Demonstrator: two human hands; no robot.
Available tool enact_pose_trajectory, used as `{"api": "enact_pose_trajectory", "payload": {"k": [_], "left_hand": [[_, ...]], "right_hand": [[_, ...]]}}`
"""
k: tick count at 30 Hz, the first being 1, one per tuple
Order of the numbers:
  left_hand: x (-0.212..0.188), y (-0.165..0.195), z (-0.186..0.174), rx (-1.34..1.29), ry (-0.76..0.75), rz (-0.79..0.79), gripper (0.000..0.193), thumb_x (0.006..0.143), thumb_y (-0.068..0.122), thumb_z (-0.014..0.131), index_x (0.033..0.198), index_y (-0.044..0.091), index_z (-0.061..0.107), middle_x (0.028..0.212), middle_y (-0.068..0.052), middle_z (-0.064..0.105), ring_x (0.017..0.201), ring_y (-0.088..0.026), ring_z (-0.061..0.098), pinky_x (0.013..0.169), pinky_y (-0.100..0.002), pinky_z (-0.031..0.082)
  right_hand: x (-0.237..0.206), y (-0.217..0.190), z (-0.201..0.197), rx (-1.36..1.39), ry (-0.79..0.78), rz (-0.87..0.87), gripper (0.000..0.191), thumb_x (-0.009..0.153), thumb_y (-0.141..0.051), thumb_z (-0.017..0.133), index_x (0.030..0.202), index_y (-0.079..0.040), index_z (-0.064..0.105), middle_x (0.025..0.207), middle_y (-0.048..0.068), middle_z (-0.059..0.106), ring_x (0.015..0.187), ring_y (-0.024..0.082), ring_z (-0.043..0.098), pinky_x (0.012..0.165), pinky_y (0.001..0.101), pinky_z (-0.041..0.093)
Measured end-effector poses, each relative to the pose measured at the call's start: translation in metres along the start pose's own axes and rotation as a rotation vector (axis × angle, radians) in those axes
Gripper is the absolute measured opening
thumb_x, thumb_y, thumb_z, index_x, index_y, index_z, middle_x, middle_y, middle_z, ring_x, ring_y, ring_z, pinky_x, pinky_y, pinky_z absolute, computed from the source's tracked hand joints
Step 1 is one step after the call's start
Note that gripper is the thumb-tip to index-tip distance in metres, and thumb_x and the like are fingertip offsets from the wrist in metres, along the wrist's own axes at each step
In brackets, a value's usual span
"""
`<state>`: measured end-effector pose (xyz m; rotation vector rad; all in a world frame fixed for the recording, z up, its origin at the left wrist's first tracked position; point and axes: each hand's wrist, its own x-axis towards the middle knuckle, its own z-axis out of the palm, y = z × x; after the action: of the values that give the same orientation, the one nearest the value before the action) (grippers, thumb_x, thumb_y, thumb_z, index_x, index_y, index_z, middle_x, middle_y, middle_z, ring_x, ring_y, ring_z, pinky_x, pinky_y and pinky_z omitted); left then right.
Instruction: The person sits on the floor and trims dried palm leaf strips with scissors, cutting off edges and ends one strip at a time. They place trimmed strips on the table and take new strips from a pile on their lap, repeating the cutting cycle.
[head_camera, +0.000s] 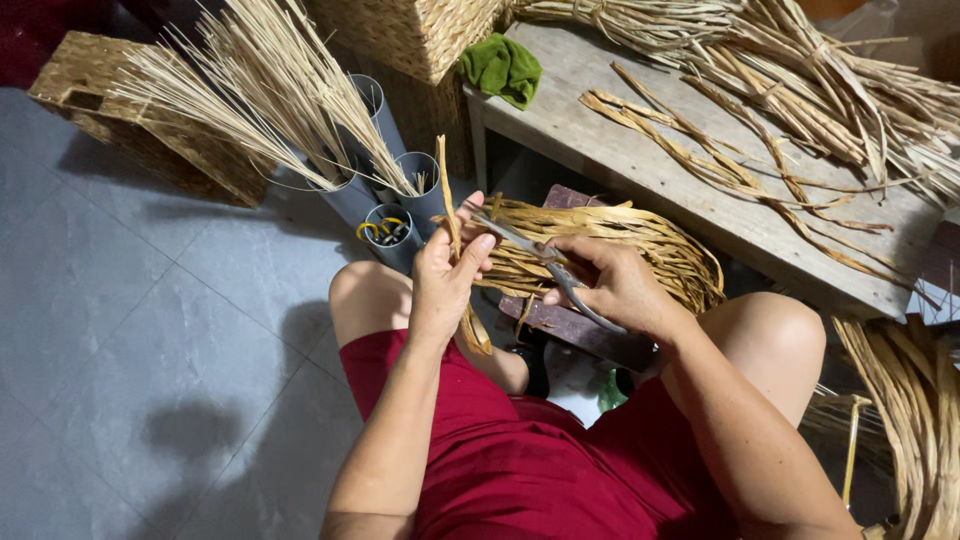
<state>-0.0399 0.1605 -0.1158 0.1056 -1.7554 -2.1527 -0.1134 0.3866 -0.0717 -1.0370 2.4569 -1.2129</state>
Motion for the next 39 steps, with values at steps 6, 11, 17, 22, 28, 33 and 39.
{"api": "enact_pose_trajectory", "payload": {"k": [6,11,17,22,28,33,39], "left_hand": [[0.000,-0.008,-0.004,-0.008,0.001,-0.058,0.047,0.101,0.014,0.064,0.145,0.003,0.055,0.096,0.002,0.071,0.073,-0.002,0.060,0.063,-0.018,0.051],[-0.003,-0.011,-0.011,0.071,-0.004,-0.038,0.045,0.103,0.014,0.062,0.146,0.002,0.057,0.101,-0.002,0.074,0.079,-0.004,0.060,0.069,-0.019,0.051],[-0.009,-0.005,-0.010,0.619,0.013,0.157,0.035,0.109,0.023,0.056,0.136,0.003,0.065,0.132,-0.011,0.069,0.123,-0.023,0.065,0.105,-0.033,0.050],[-0.013,0.004,0.006,0.680,-0.033,0.284,0.045,0.114,0.031,0.041,0.148,0.005,0.056,0.157,-0.015,0.050,0.146,-0.031,0.046,0.121,-0.039,0.034],[-0.023,0.015,0.033,0.281,-0.132,0.197,0.057,0.117,0.043,0.029,0.157,0.005,0.044,0.166,-0.012,0.043,0.155,-0.025,0.040,0.127,-0.038,0.030],[-0.024,0.018,0.041,0.158,-0.148,0.220,0.062,0.117,0.047,0.027,0.164,0.007,0.036,0.169,-0.012,0.041,0.153,-0.022,0.045,0.124,-0.035,0.034],[-0.017,0.005,0.036,0.079,-0.176,0.138,0.070,0.113,0.047,0.043,0.168,0.010,0.019,0.168,-0.016,0.037,0.150,-0.025,0.045,0.124,-0.037,0.033]], "right_hand": [[-0.001,0.010,0.004,0.016,0.043,-0.029,0.059,0.074,-0.030,0.091,0.124,-0.006,0.070,0.091,0.003,0.072,0.077,0.010,0.062,0.073,0.0278,0.054],[-0.002,0.015,0.007,0.115,0.083,0.100,0.053,0.076,-0.024,0.090,0.122,-0.006,0.072,0.085,0.000,0.065,0.074,0.009,0.054,0.065,0.0262,0.048],[-0.002,0.025,0.018,0.293,0.153,0.135,0.052,0.083,-0.017,0.087,0.130,-0.009,0.066,0.090,-0.004,0.061,0.079,0.005,0.050,0.069,0.0227,0.046],[-0.001,0.032,0.030,0.722,0.069,0.025,0.052,0.091,-0.001,0.076,0.138,-0.009,0.054,0.112,-0.002,0.070,0.104,0.006,0.066,0.089,0.0244,0.058],[-0.008,0.022,0.041,1.038,-0.084,0.113,0.050,0.093,0.000,0.075,0.137,-0.008,0.052,0.113,0.002,0.072,0.096,0.010,0.069,0.081,0.0294,0.062],[-0.012,0.023,0.036,1.053,-0.051,0.131,0.044,0.094,0.000,0.075,0.134,-0.009,0.058,0.109,0.001,0.070,0.095,0.009,0.068,0.076,0.0277,0.060],[-0.016,0.036,-0.013,0.833,0.316,-0.019,0.052,0.088,0.013,0.065,0.134,-0.011,0.057,0.123,0.007,0.068,0.097,0.017,0.073,0.067,0.0303,0.061]]}}
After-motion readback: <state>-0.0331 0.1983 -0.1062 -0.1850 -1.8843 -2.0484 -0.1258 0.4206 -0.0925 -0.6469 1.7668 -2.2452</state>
